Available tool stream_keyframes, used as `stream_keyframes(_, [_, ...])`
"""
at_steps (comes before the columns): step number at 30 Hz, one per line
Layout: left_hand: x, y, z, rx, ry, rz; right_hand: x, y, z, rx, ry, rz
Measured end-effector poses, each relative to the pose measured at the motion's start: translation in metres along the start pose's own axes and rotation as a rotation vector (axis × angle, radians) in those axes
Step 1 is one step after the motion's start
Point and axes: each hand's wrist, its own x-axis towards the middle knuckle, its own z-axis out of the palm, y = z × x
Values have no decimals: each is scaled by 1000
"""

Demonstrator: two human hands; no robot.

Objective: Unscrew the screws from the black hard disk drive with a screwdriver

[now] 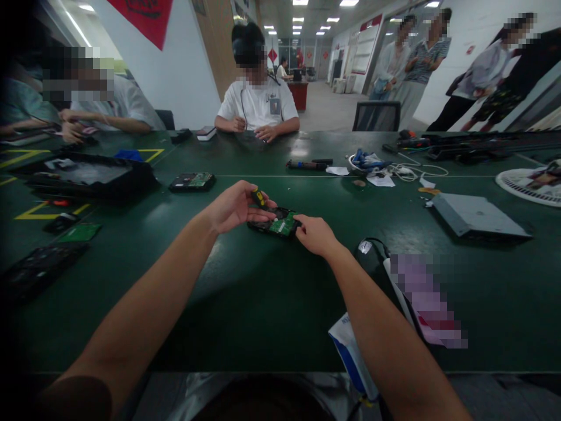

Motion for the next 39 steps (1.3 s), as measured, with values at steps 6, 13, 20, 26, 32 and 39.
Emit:
stream_keyframes(6, [1, 0, -6, 56, -11, 11, 0, 2, 1, 0, 8, 6])
stream_keyframes(13, [-1, -1, 2, -32, -20, -49, 0, 2, 2, 2, 11, -9])
stream_keyframes(20, [1, -1, -2, 49, -15, -63, 0, 1, 1, -6, 5, -7])
stream_keyframes(26, [5, -3, -8, 100, 26, -48, 0, 0, -1, -4, -5, 4])
stream_keyframes(32, [6, -5, -5, 140, 80, -21, 1, 0, 0, -8, -10, 12])
stream_keyframes(39, [0, -3, 6, 170, 40, 22, 1, 2, 1, -6, -3, -2])
